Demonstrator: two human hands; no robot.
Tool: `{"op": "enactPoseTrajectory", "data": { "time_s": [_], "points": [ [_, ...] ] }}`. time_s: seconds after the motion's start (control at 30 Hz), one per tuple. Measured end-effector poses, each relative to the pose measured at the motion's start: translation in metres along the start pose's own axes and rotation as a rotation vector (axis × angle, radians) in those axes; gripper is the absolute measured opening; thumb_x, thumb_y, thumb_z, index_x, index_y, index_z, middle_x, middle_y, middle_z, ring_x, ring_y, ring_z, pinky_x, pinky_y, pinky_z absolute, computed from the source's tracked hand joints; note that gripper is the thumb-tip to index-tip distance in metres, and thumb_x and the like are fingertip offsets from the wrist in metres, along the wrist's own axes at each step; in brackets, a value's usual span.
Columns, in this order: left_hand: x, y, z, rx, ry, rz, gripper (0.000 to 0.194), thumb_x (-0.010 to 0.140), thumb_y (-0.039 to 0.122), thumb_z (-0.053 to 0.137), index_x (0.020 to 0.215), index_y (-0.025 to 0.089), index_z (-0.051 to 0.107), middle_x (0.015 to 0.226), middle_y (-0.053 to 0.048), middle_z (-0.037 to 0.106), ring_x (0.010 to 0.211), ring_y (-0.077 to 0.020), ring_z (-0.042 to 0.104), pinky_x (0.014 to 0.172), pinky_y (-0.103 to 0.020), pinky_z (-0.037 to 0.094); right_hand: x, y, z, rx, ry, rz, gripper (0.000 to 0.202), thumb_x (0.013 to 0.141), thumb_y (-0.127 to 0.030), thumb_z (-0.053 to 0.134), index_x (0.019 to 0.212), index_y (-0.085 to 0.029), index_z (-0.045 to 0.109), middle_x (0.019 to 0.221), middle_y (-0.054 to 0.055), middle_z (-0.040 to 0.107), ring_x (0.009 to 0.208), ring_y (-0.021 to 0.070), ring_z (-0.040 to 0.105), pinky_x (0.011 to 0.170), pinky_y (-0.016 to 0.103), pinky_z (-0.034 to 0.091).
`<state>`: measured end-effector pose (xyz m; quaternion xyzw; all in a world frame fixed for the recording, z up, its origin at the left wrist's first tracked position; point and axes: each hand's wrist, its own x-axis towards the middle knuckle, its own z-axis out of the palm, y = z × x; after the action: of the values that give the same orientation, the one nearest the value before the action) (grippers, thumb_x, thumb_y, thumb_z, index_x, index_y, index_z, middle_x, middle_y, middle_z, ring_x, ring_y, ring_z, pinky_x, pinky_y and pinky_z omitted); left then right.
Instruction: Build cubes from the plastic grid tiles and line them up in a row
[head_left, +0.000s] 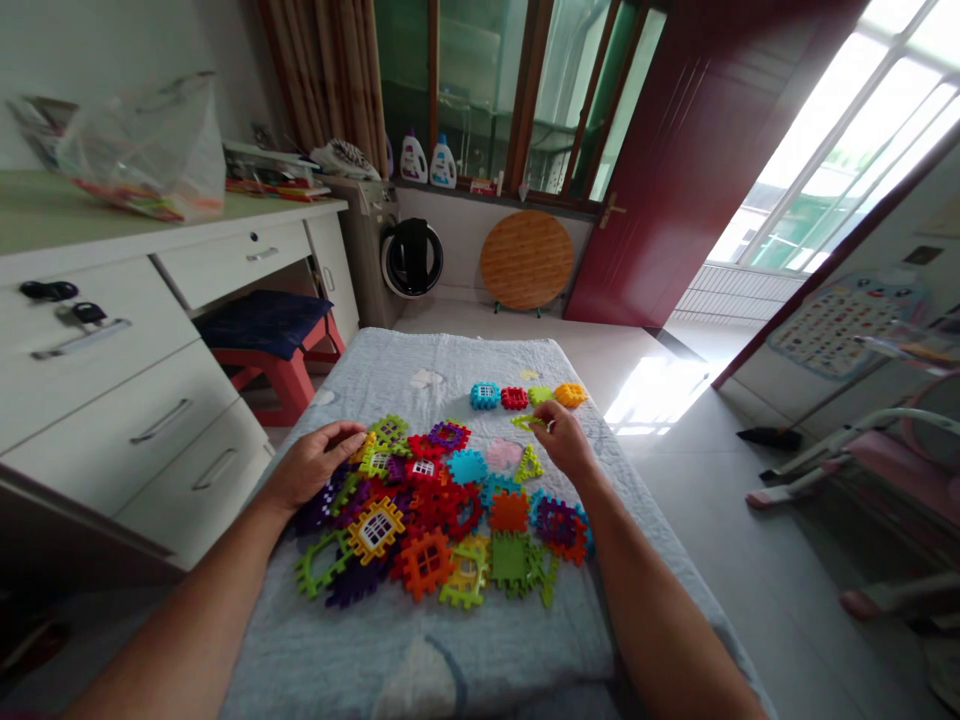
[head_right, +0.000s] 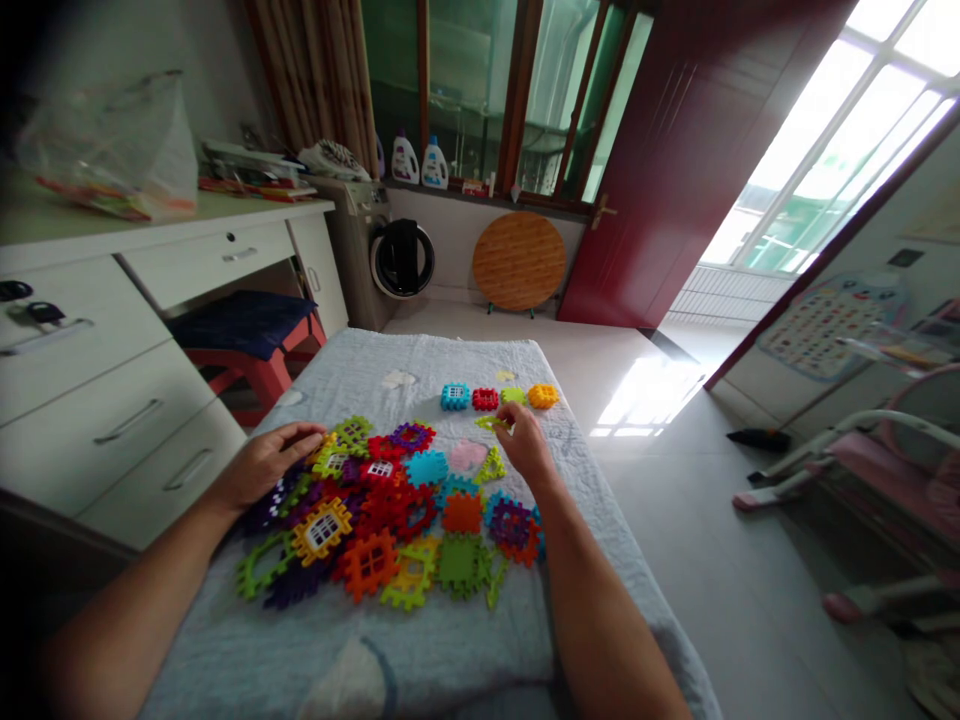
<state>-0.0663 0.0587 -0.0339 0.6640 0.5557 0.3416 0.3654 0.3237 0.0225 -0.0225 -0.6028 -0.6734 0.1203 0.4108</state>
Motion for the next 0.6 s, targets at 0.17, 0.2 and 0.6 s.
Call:
{"op": "enactPoseTrajectory", "data": {
  "time_s": [0.17, 0.2, 0.6],
  "points": [
    [0.001, -0.002, 0.0, 0.009, -0.005, -0.004, 0.054, 0.072, 0.062, 0.059, 0.104, 0.02, 0.065, 0.102, -0.004, 0.072, 0.098, -0.0253, 0.065, 0.088, -0.031, 0.05, -0.003, 0.003, -0.004, -0.287, -0.157, -0.102, 0.007, 0.073, -0.018, 0.062, 0.073, -0.019, 0.055, 0.079, 0.003, 0.058, 0.079, 0.0173, 0.051, 0.076, 0.03, 0.039],
    [0.001, -0.003, 0.0, 0.012, -0.006, -0.002, 0.053, 0.073, 0.062, 0.058, 0.104, 0.02, 0.066, 0.102, -0.004, 0.072, 0.098, -0.0251, 0.065, 0.087, -0.031, 0.05, -0.004, 0.004, -0.005, -0.291, -0.236, -0.116, 0.009, 0.072, -0.021, 0.065, 0.074, -0.018, 0.057, 0.08, 0.003, 0.059, 0.078, 0.0171, 0.052, 0.076, 0.03, 0.039],
    [0.001, -0.004, 0.0, 0.03, 0.018, 0.013, 0.052, 0.072, 0.062, 0.059, 0.101, 0.02, 0.067, 0.1, -0.002, 0.073, 0.094, -0.0233, 0.066, 0.086, -0.028, 0.051, -0.014, -0.023, -0.03, 0.013, -0.578, -0.032, 0.015, 0.074, -0.027, 0.065, 0.087, -0.019, 0.066, 0.069, -0.003, 0.059, 0.055, 0.0082, 0.045, 0.053, 0.021, 0.034]
  ]
}}
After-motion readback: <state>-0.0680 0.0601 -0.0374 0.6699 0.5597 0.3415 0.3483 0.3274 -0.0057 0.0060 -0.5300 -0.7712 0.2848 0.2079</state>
